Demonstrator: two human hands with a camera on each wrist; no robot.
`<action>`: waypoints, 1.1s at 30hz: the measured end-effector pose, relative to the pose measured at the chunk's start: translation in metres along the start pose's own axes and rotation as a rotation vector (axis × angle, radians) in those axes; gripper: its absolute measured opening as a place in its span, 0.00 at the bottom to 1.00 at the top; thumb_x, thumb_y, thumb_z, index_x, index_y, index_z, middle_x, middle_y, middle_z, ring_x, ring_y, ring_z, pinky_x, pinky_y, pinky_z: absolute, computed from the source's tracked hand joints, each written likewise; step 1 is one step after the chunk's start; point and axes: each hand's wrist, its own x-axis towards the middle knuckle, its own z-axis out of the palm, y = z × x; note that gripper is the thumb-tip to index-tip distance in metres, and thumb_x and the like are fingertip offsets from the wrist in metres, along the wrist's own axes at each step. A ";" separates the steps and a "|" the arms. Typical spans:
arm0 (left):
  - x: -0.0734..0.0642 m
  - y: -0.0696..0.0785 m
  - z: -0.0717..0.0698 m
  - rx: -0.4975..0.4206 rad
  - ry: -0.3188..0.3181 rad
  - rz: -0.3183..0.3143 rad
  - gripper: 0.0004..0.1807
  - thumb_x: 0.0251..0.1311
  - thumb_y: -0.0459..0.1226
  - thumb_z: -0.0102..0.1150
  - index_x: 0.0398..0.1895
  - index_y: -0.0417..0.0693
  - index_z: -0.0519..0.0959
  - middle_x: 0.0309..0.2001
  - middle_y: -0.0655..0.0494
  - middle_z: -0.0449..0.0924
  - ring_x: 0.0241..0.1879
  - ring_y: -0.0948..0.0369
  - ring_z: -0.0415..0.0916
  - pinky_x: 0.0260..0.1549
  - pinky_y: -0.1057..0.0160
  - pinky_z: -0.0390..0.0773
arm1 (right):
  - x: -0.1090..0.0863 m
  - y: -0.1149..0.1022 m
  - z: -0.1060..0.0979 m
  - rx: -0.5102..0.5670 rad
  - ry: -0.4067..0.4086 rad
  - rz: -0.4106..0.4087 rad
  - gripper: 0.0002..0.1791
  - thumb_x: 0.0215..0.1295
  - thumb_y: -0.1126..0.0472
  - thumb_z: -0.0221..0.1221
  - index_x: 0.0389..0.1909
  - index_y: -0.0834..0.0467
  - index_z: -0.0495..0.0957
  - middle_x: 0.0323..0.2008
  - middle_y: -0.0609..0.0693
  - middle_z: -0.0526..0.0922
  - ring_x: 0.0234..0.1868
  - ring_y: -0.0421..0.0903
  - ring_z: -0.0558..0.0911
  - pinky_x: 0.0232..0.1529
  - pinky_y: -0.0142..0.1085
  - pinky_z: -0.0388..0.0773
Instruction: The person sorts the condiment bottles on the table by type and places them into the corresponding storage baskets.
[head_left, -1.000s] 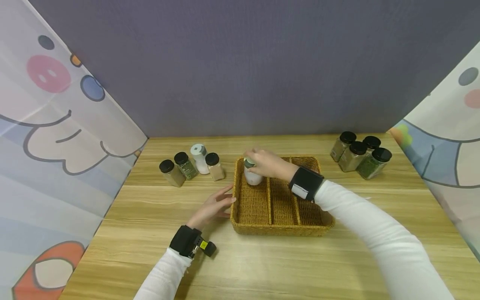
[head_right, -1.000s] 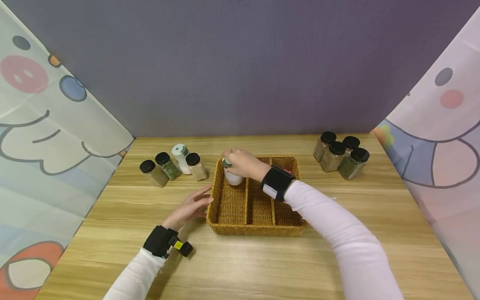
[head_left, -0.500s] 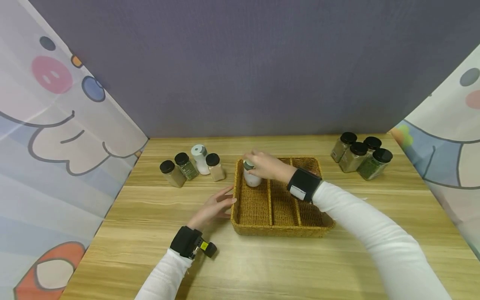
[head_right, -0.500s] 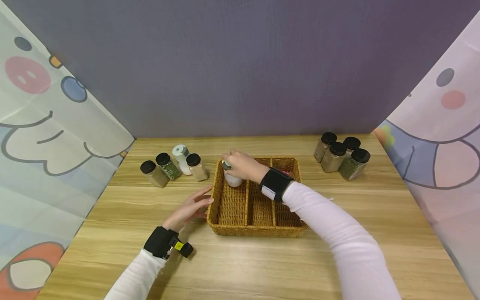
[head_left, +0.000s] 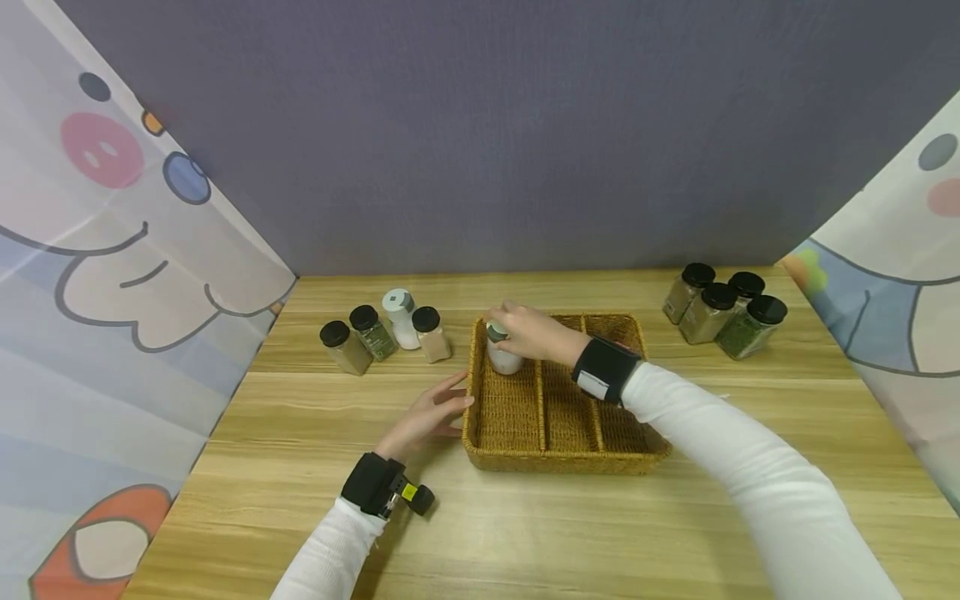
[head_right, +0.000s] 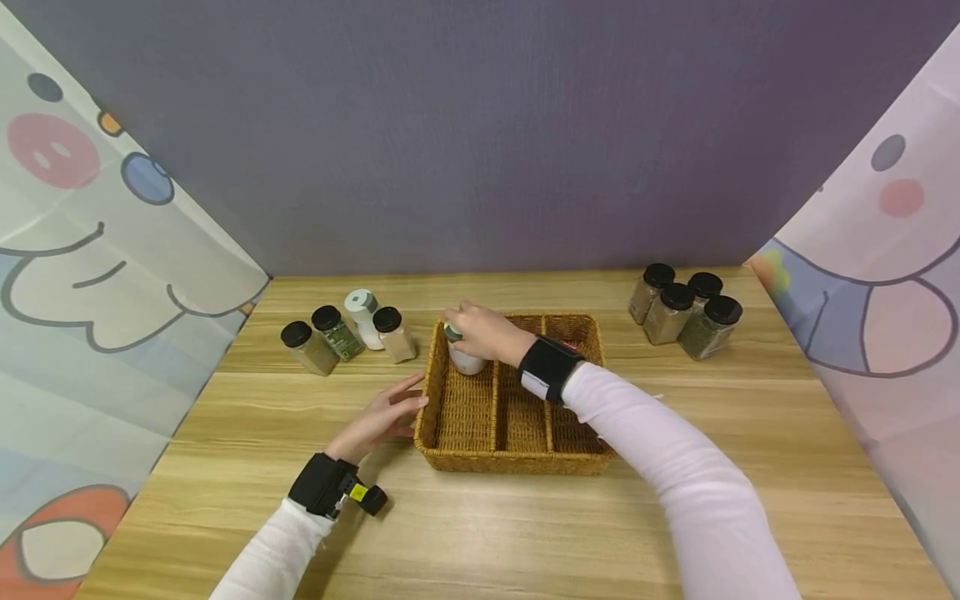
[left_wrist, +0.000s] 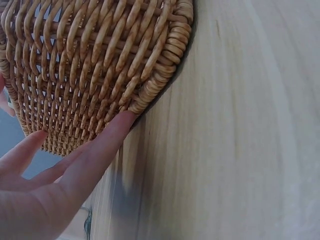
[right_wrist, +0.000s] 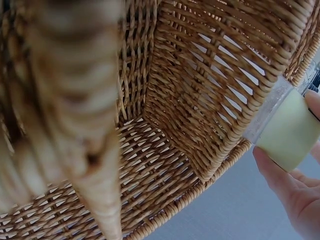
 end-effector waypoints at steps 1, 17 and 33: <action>0.000 0.000 0.000 0.000 0.001 0.001 0.37 0.56 0.40 0.55 0.67 0.48 0.51 0.61 0.34 0.57 0.58 0.42 0.59 0.42 0.49 0.76 | 0.000 0.000 0.000 0.001 0.000 0.002 0.27 0.54 0.59 0.61 0.53 0.66 0.68 0.42 0.64 0.74 0.38 0.52 0.78 0.39 0.36 0.79; -0.001 -0.002 -0.001 0.003 0.001 0.001 0.37 0.56 0.40 0.55 0.67 0.48 0.51 0.61 0.35 0.57 0.58 0.42 0.59 0.43 0.48 0.75 | 0.003 -0.003 -0.001 -0.023 -0.059 0.017 0.25 0.55 0.59 0.60 0.52 0.65 0.68 0.44 0.64 0.73 0.39 0.52 0.78 0.39 0.36 0.79; 0.001 -0.002 -0.001 0.019 -0.012 0.005 0.38 0.56 0.42 0.55 0.68 0.48 0.50 0.61 0.34 0.57 0.58 0.42 0.59 0.43 0.48 0.75 | 0.006 -0.004 -0.009 0.007 -0.133 0.082 0.25 0.55 0.61 0.60 0.54 0.63 0.68 0.45 0.62 0.73 0.41 0.50 0.77 0.41 0.36 0.78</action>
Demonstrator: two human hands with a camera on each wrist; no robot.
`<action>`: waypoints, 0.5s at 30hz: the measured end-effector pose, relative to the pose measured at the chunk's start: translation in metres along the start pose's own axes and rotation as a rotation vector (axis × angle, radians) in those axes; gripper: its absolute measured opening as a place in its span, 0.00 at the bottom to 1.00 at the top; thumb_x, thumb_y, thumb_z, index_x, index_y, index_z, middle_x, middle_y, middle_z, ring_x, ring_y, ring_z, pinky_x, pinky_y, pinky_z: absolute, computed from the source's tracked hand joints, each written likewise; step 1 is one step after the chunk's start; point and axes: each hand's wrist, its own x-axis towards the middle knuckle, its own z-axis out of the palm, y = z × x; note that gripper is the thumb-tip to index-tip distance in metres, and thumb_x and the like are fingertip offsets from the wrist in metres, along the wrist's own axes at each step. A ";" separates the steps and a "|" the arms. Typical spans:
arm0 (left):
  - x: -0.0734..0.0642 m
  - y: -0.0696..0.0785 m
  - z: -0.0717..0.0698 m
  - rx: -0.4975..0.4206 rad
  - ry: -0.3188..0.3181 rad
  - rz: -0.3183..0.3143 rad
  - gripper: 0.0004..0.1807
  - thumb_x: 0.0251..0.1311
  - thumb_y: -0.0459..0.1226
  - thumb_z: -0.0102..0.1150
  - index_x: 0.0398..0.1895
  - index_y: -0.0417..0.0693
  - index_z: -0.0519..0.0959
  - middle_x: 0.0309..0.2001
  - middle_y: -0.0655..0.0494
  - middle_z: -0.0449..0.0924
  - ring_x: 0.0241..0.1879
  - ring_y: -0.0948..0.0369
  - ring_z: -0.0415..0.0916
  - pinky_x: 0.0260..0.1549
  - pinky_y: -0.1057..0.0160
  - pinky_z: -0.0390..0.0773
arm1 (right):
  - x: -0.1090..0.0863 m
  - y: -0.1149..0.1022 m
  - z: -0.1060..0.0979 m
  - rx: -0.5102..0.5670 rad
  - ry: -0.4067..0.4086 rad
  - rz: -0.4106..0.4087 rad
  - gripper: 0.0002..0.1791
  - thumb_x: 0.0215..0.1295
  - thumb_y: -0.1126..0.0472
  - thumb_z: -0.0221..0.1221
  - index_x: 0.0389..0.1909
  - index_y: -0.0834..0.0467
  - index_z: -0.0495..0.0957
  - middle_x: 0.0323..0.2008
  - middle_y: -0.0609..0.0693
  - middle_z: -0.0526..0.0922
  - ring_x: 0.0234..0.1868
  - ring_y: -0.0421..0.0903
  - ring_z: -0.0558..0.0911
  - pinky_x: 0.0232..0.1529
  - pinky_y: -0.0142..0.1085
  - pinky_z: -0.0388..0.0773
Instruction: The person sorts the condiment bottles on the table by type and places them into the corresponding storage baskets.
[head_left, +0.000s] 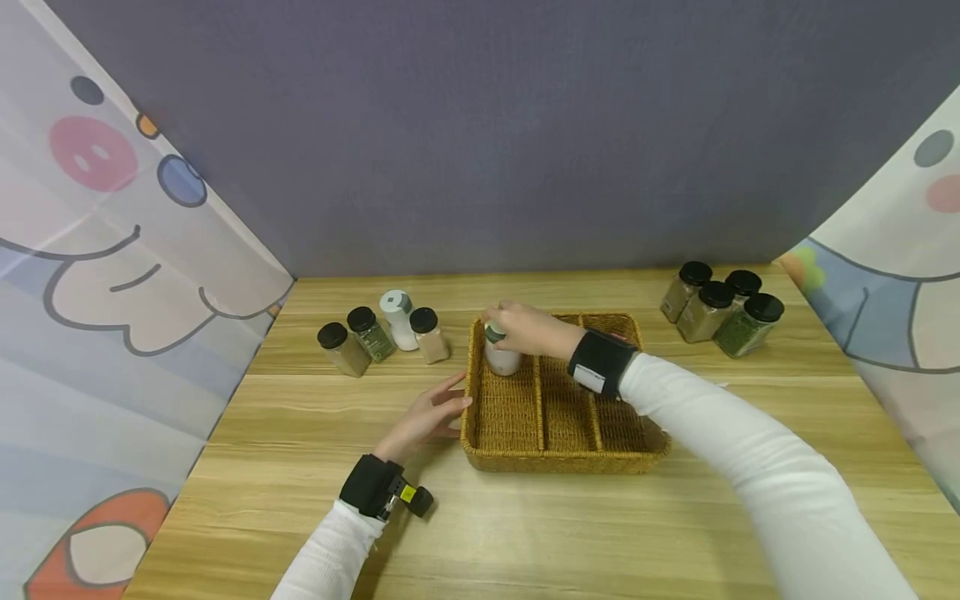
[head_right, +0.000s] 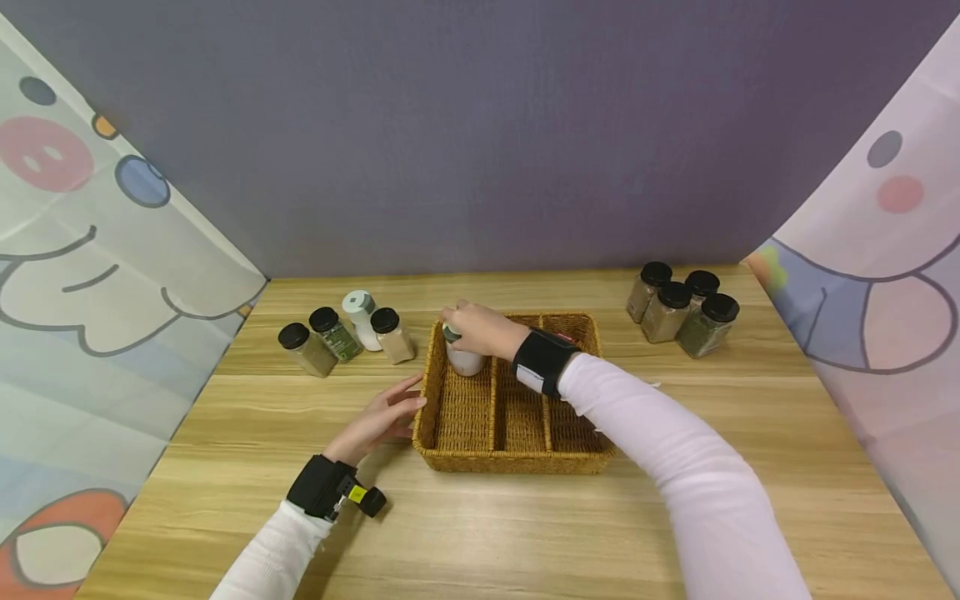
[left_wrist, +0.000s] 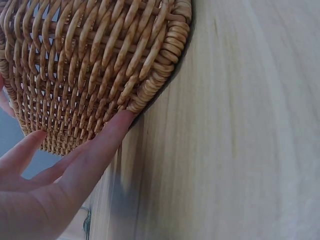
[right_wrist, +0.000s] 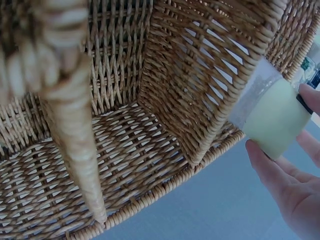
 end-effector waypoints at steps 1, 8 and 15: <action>0.000 0.000 0.000 0.001 0.001 -0.001 0.38 0.56 0.42 0.55 0.68 0.48 0.50 0.61 0.34 0.57 0.58 0.42 0.59 0.43 0.48 0.75 | 0.000 0.000 -0.001 0.010 -0.004 0.004 0.25 0.55 0.60 0.60 0.54 0.63 0.68 0.46 0.62 0.72 0.41 0.50 0.77 0.41 0.36 0.77; 0.000 0.001 0.000 -0.001 0.002 -0.013 0.37 0.56 0.41 0.55 0.68 0.49 0.50 0.62 0.35 0.56 0.59 0.42 0.58 0.43 0.48 0.75 | -0.005 0.003 -0.012 0.079 -0.009 0.027 0.25 0.56 0.60 0.59 0.55 0.62 0.68 0.52 0.61 0.71 0.49 0.53 0.74 0.49 0.40 0.74; 0.000 0.001 0.000 0.003 0.009 -0.020 0.37 0.56 0.42 0.55 0.68 0.49 0.50 0.62 0.35 0.56 0.59 0.42 0.59 0.43 0.48 0.75 | -0.014 0.012 -0.027 0.101 0.047 -0.019 0.23 0.56 0.63 0.58 0.52 0.66 0.69 0.52 0.62 0.71 0.52 0.56 0.72 0.54 0.44 0.70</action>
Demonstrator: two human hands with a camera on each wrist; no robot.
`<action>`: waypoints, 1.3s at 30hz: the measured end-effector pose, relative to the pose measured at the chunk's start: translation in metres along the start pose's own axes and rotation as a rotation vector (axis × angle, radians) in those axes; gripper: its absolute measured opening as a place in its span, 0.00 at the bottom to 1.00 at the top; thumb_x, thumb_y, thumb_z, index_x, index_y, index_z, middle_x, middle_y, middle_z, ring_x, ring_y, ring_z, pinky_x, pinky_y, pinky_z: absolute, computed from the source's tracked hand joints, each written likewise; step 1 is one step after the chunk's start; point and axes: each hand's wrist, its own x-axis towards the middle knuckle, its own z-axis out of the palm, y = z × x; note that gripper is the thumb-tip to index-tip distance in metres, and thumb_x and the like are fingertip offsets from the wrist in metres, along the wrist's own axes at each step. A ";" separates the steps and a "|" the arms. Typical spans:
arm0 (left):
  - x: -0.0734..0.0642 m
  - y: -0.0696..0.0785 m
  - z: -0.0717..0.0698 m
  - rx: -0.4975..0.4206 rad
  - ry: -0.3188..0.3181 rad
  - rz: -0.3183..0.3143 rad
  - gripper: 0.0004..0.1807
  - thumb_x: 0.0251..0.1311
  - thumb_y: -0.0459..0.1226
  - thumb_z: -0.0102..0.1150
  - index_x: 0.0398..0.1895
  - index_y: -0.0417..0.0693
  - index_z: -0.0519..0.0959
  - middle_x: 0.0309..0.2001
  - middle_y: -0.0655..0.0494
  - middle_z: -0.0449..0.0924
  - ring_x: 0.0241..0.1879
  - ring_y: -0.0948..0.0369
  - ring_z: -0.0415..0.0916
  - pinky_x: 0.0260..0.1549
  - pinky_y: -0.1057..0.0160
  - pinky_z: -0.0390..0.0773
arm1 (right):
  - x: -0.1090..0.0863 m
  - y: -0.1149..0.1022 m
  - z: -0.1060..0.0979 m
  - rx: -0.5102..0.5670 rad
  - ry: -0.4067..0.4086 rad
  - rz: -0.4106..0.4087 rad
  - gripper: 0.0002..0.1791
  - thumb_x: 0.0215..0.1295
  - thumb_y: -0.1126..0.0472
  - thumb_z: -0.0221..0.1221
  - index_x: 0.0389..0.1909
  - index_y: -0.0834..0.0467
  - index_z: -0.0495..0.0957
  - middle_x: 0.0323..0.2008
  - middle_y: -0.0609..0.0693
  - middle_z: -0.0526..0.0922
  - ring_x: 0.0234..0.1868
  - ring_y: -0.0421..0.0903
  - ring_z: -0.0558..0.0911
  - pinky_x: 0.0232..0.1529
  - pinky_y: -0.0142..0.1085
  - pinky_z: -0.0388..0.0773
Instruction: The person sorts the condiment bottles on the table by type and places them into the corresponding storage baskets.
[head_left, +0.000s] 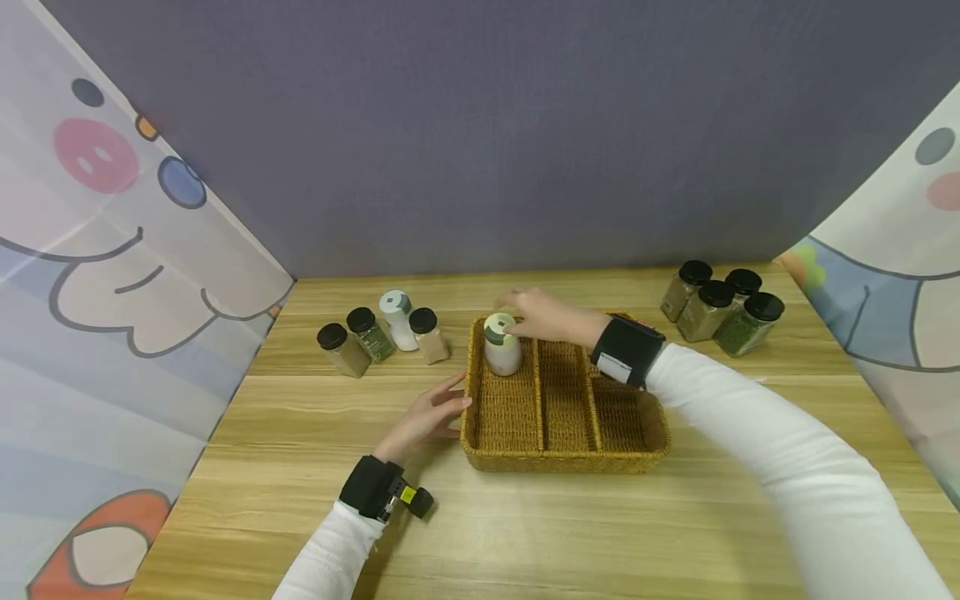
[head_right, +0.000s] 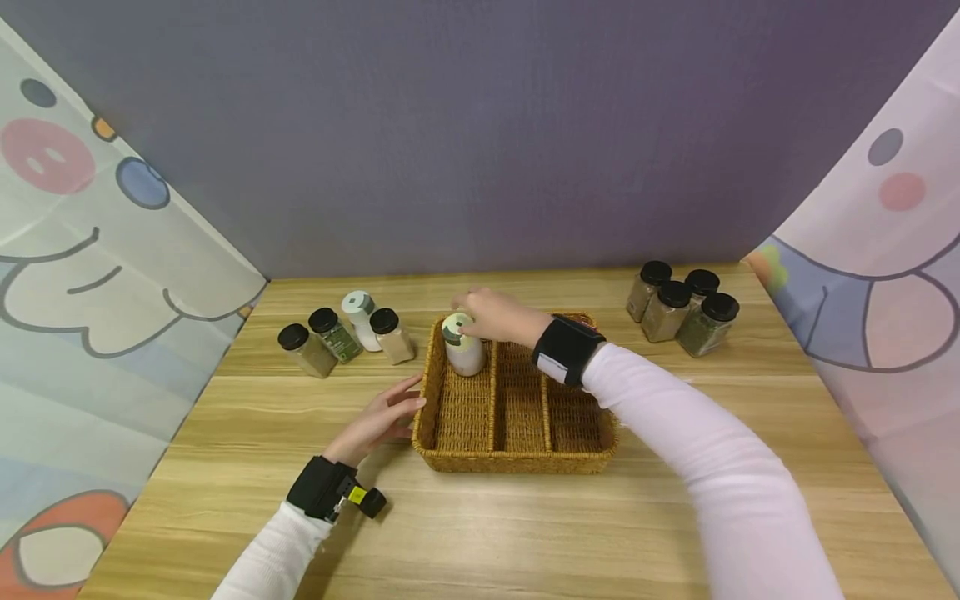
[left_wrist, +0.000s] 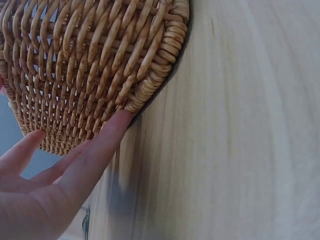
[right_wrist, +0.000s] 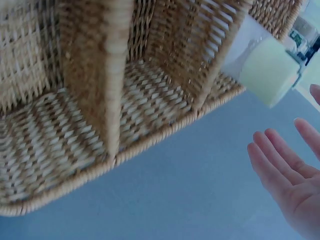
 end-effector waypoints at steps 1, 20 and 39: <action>0.000 0.000 0.000 0.003 0.001 0.003 0.37 0.56 0.42 0.55 0.68 0.49 0.50 0.61 0.35 0.56 0.58 0.42 0.59 0.43 0.49 0.75 | -0.001 0.001 -0.002 0.000 0.006 0.007 0.23 0.56 0.62 0.58 0.52 0.66 0.69 0.53 0.62 0.71 0.53 0.56 0.71 0.55 0.45 0.68; 0.001 -0.002 0.000 0.009 0.002 0.013 0.37 0.56 0.42 0.55 0.67 0.49 0.51 0.61 0.35 0.57 0.58 0.42 0.59 0.42 0.49 0.76 | -0.056 0.059 -0.052 -0.060 0.098 0.194 0.21 0.61 0.60 0.54 0.53 0.65 0.69 0.48 0.63 0.72 0.49 0.58 0.71 0.48 0.50 0.71; 0.001 -0.003 -0.002 0.016 -0.003 0.011 0.36 0.57 0.42 0.54 0.68 0.51 0.51 0.62 0.36 0.56 0.58 0.43 0.59 0.42 0.50 0.76 | -0.101 0.106 -0.061 -0.020 0.163 0.329 0.22 0.63 0.56 0.51 0.53 0.66 0.69 0.49 0.67 0.71 0.50 0.61 0.69 0.47 0.54 0.68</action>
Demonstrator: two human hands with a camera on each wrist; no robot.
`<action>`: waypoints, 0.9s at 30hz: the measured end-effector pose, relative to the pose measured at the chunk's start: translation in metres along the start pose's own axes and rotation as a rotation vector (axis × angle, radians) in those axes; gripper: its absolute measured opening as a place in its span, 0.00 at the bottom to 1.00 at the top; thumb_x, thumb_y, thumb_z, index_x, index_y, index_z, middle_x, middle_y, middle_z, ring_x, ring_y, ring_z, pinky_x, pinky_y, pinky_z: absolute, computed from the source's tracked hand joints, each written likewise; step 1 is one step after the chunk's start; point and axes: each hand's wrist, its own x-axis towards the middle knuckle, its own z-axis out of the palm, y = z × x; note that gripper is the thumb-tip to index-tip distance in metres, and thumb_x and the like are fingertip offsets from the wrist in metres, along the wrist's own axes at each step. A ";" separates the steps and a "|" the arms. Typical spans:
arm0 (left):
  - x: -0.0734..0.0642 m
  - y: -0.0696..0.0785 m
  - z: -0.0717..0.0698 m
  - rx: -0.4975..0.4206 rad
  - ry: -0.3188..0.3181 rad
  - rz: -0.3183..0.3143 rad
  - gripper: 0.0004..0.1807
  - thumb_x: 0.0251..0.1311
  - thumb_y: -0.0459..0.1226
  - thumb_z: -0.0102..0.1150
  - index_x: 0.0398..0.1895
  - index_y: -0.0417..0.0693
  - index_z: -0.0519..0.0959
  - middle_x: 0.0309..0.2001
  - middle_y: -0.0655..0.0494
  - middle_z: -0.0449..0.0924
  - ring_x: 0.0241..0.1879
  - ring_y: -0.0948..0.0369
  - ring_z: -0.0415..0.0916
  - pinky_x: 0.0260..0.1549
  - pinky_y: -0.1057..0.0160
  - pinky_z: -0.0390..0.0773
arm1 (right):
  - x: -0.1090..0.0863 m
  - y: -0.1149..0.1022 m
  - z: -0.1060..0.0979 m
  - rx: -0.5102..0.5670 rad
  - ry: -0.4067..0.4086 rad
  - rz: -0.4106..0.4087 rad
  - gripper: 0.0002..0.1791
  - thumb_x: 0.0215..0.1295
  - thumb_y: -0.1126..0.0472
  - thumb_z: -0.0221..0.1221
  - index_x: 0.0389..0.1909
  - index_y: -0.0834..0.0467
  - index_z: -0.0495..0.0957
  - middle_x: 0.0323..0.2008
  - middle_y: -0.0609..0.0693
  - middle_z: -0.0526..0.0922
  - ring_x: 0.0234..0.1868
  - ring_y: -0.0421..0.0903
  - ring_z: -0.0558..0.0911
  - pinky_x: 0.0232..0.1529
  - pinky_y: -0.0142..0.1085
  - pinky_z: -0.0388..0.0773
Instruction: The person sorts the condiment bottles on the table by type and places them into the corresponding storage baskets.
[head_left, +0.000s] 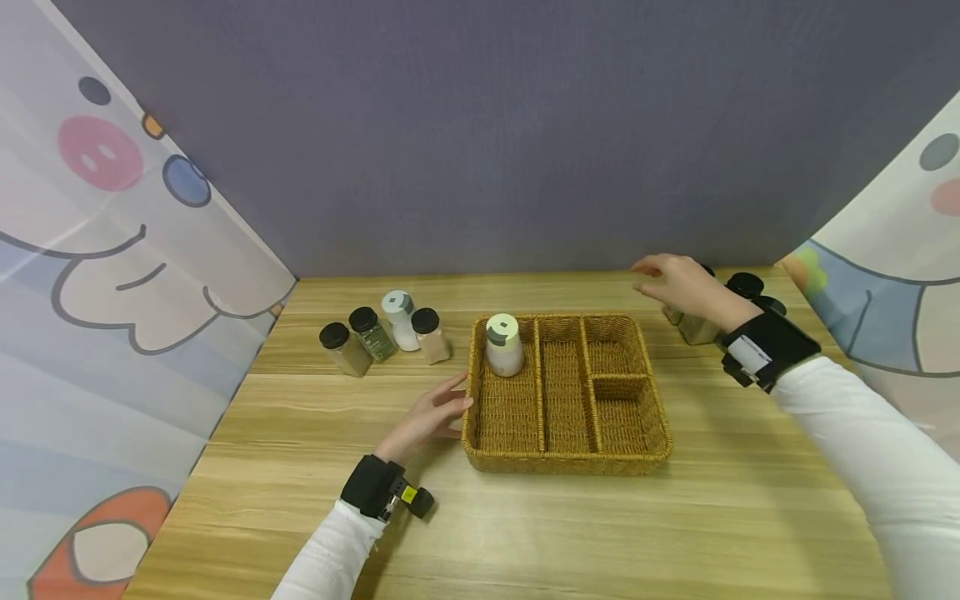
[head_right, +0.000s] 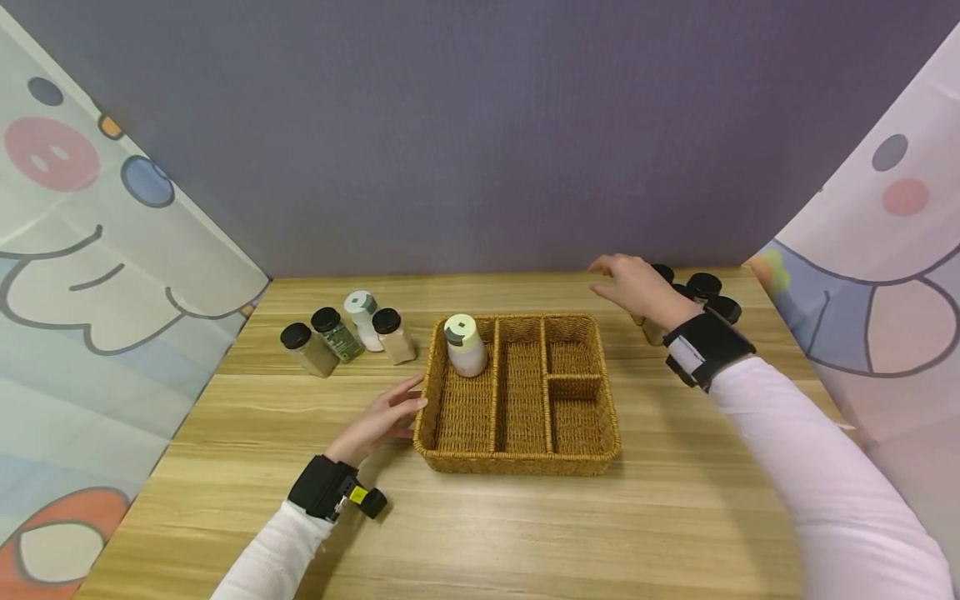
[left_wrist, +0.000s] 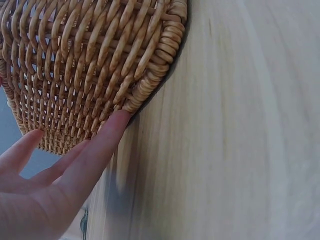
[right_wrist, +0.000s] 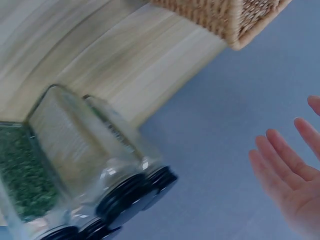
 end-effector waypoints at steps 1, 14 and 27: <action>0.000 0.000 0.000 -0.001 0.001 0.000 0.36 0.57 0.42 0.54 0.68 0.51 0.51 0.62 0.36 0.56 0.58 0.42 0.59 0.42 0.50 0.76 | -0.001 0.003 -0.001 0.001 0.005 0.009 0.22 0.63 0.56 0.51 0.53 0.66 0.69 0.49 0.67 0.71 0.50 0.61 0.69 0.47 0.54 0.68; 0.001 0.002 0.001 -0.006 -0.003 0.006 0.37 0.57 0.42 0.54 0.68 0.51 0.50 0.62 0.35 0.56 0.59 0.42 0.58 0.43 0.49 0.75 | -0.017 0.038 -0.008 0.005 0.030 0.083 0.20 0.63 0.61 0.50 0.52 0.70 0.67 0.47 0.70 0.70 0.49 0.63 0.68 0.45 0.55 0.68; 0.002 0.002 0.002 -0.023 -0.023 0.013 0.38 0.57 0.41 0.54 0.68 0.48 0.48 0.62 0.33 0.54 0.59 0.41 0.57 0.44 0.48 0.74 | -0.029 0.062 -0.005 -0.038 0.117 0.088 0.20 0.62 0.59 0.52 0.47 0.72 0.70 0.42 0.73 0.71 0.43 0.66 0.70 0.40 0.55 0.69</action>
